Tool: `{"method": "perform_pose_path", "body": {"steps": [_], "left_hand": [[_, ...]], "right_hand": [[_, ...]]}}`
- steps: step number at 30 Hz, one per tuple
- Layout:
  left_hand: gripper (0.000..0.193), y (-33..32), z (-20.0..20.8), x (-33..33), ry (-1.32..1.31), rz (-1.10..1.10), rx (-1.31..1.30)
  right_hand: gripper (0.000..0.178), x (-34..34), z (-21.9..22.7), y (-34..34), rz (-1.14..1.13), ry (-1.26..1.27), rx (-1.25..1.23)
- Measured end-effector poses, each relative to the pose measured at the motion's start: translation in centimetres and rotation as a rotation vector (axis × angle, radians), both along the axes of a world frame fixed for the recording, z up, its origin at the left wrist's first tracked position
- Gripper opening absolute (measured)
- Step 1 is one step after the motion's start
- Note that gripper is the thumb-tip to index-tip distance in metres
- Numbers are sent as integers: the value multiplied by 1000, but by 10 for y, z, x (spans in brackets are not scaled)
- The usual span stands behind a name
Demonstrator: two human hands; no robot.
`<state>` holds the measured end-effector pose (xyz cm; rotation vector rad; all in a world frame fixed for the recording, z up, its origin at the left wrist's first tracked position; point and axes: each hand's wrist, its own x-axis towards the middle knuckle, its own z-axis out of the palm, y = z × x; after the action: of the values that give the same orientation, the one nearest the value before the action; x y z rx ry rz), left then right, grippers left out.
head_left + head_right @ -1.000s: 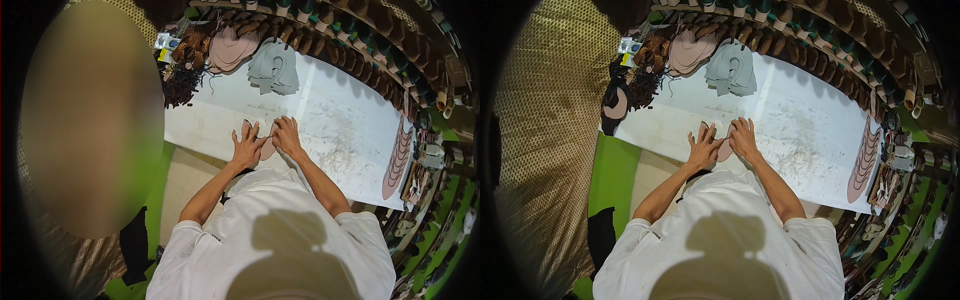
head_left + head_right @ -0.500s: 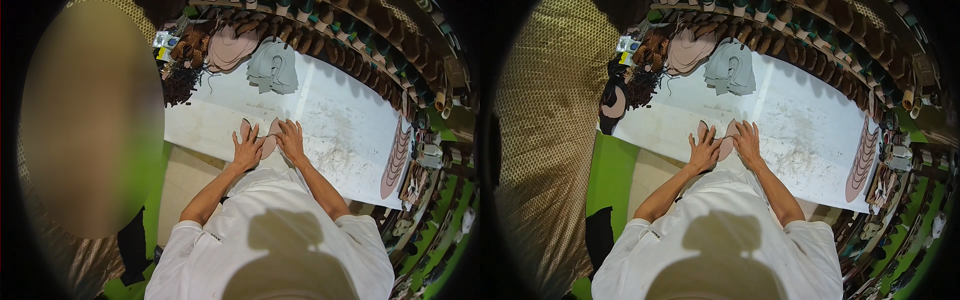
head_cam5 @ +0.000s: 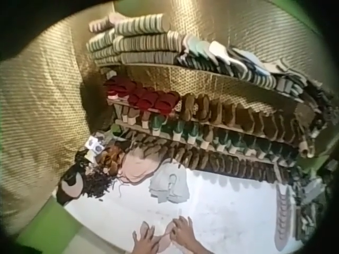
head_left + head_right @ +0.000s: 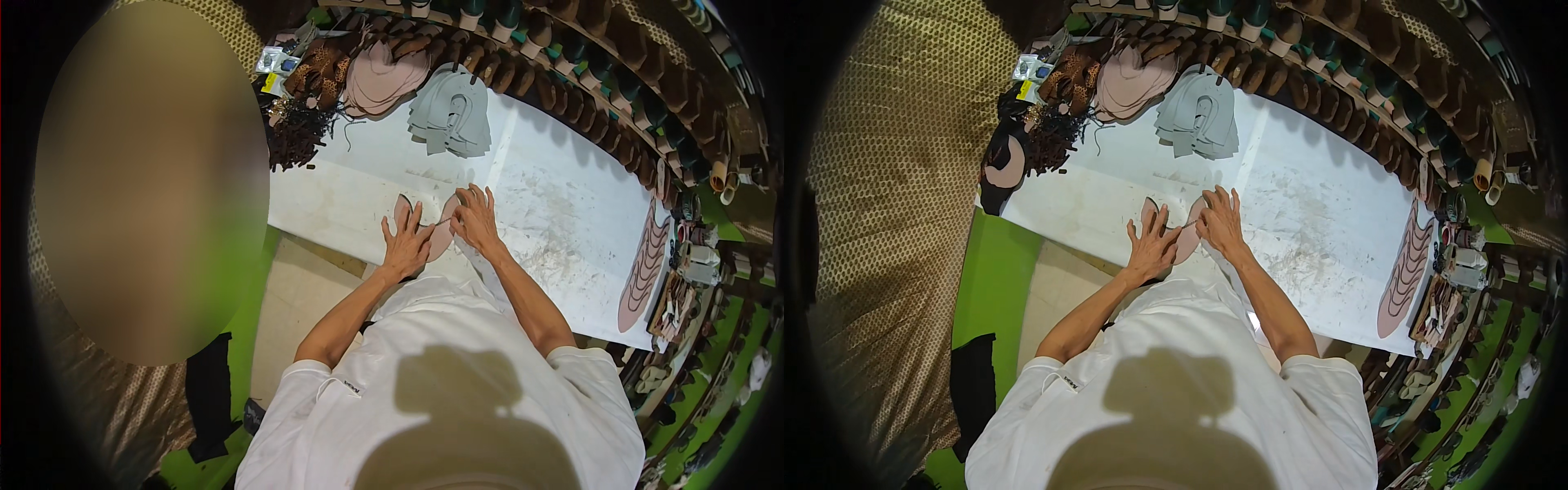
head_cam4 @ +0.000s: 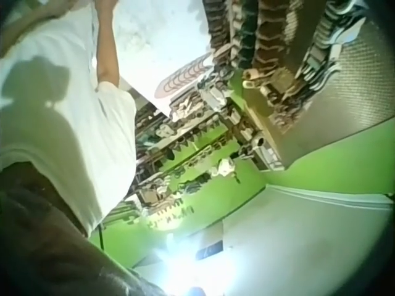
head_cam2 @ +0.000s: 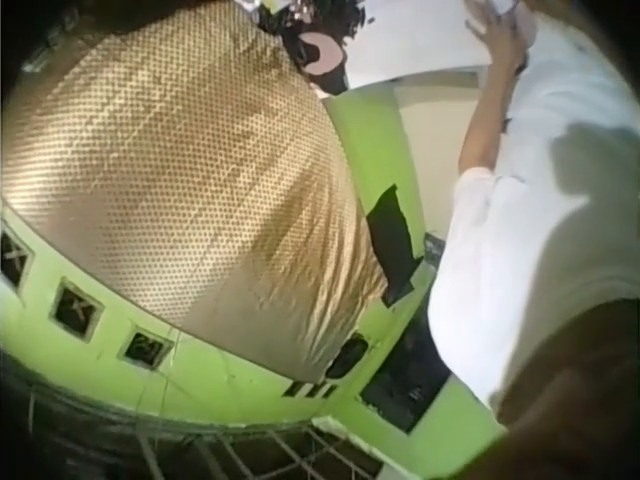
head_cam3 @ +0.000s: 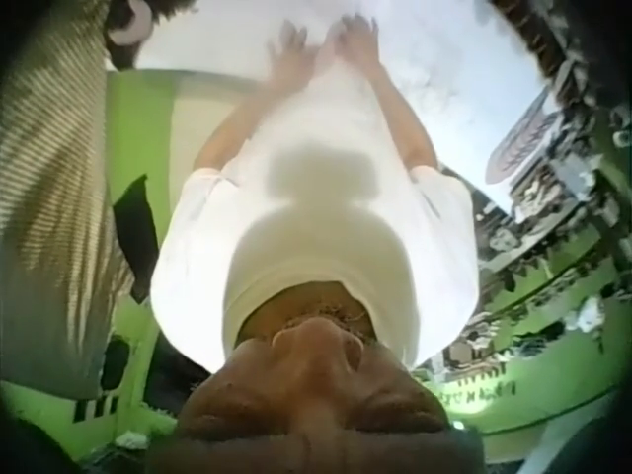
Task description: Manually assembling and aligning leather shoe components on an industrial workbench.
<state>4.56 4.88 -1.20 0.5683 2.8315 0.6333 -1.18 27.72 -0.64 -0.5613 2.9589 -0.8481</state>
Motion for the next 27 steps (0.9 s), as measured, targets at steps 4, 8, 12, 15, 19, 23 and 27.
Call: {"method": "perform_pose_path", "body": {"steps": [4, 8, 12, 15, 19, 23, 27], "left_hand": [[45, 3, -2, 3, 60, 9, 34], [46, 5, -1, 4, 53, 3, 35], [46, 8, -3, 4, 31, 21, 21], [45, 9, -5, 4, 102, -11, -35], [45, 11, -2, 2, 94, -26, -47], [46, 13, 3, -1, 86, 23, 49], [45, 10, 1, -1, 53, 12, -7]], "right_hand": [[16, -2, -3, 1, 16, -5, 40], [17, -4, -1, 1, 25, -19, 69], [18, -9, 2, -3, 24, 7, 31], [17, -11, 1, -4, 31, 46, 22], [14, -11, 1, -3, 48, 14, 65], [14, -13, 0, -2, 45, 6, 77], [15, -14, 0, -5, 52, 36, 48]]}}
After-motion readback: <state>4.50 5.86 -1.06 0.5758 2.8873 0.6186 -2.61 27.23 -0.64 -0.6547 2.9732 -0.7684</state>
